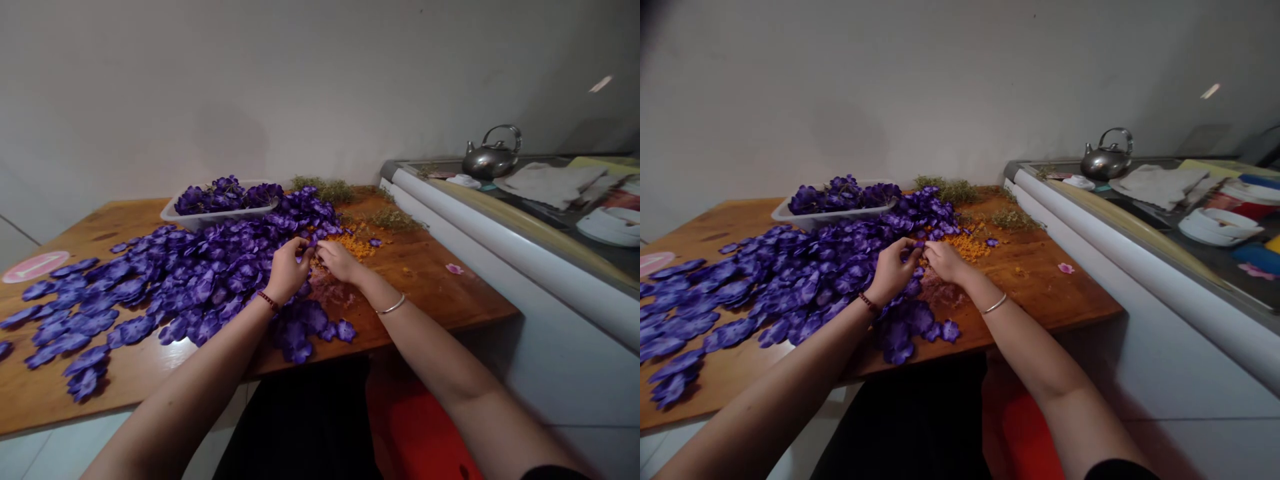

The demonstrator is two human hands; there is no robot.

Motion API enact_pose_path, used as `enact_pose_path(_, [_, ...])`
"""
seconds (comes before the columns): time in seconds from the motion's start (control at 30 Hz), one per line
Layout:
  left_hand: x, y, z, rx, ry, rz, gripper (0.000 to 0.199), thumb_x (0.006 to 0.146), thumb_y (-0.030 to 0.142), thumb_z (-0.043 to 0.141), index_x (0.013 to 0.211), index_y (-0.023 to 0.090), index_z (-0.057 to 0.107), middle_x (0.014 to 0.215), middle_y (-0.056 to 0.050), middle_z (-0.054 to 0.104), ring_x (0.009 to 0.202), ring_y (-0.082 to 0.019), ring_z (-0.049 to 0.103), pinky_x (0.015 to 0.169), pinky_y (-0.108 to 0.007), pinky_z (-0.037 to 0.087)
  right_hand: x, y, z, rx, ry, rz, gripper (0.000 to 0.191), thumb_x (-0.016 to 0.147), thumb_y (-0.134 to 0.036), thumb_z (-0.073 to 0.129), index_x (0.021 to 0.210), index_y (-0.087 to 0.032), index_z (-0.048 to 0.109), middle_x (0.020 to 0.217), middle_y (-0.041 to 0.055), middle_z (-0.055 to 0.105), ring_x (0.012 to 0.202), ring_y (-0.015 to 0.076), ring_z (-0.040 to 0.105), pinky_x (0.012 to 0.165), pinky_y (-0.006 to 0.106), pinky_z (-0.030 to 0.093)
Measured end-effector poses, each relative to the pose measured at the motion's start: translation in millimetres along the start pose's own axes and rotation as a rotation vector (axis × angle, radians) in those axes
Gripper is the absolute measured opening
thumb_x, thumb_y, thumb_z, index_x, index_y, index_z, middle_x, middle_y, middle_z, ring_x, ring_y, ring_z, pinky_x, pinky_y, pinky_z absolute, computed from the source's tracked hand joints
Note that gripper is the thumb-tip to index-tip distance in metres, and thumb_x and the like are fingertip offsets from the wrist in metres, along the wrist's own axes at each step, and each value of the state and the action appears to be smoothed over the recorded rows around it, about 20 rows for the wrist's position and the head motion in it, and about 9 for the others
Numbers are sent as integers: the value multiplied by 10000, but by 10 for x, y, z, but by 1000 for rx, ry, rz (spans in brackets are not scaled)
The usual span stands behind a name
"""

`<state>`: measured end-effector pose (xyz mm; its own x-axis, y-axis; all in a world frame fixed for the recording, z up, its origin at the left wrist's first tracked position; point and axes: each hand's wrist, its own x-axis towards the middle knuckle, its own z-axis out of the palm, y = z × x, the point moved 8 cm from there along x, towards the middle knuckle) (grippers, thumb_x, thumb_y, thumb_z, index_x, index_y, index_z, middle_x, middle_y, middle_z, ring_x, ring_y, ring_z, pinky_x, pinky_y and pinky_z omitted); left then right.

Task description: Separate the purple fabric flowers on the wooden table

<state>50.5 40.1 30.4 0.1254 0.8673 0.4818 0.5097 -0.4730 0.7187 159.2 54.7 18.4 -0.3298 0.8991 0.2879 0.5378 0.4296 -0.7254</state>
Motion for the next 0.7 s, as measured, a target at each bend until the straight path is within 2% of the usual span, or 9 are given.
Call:
enact_pose_path(0.17, [19,-64,25,-53,6,-17,85,788,209,576,816,173,646,852,-40,709,780,-162,656,768,-268,505,22,69,24,38,13,61,236,824,-140,400,597,-204,408,522,-36,421,522,115,371,529,257,256])
enact_pose_path(0.33, [65,-212,65,-276,4,-157,198,757,336,623,821,157,678,794,-59,713,720,-181,657,686,-283,515,55,129,51,312,-56,88,261,886,-174,347,646,-206,444,475,-54,403,451,107,375,495,239,325])
enact_pose_path(0.47, [70,-293,145,-438,-25,-251,291,735,413,627,829,142,678,765,-67,704,676,-183,639,586,-270,504,73,158,35,414,-65,104,272,916,-255,374,664,-206,465,458,-55,412,421,107,388,472,238,347])
enact_pose_path(0.53, [71,-302,155,-471,-19,-259,312,754,427,605,862,143,671,815,-74,708,724,-184,645,595,-262,507,69,168,32,486,-70,138,280,920,-302,389,668,-208,465,452,-55,410,416,108,384,472,238,355])
enact_pose_path(0.6, [81,-289,118,-474,28,-225,311,802,406,549,952,155,655,932,-81,706,853,-187,649,666,-261,519,46,169,20,624,-73,195,303,927,-329,364,659,-212,441,450,-60,383,406,103,352,474,235,357])
enact_pose_path(0.7, [87,-298,84,-485,87,-215,299,830,255,459,1084,185,600,1119,-82,662,1044,-175,605,792,-277,518,-16,114,14,898,-135,283,382,947,-353,229,620,-217,371,441,-70,291,374,93,244,486,237,364])
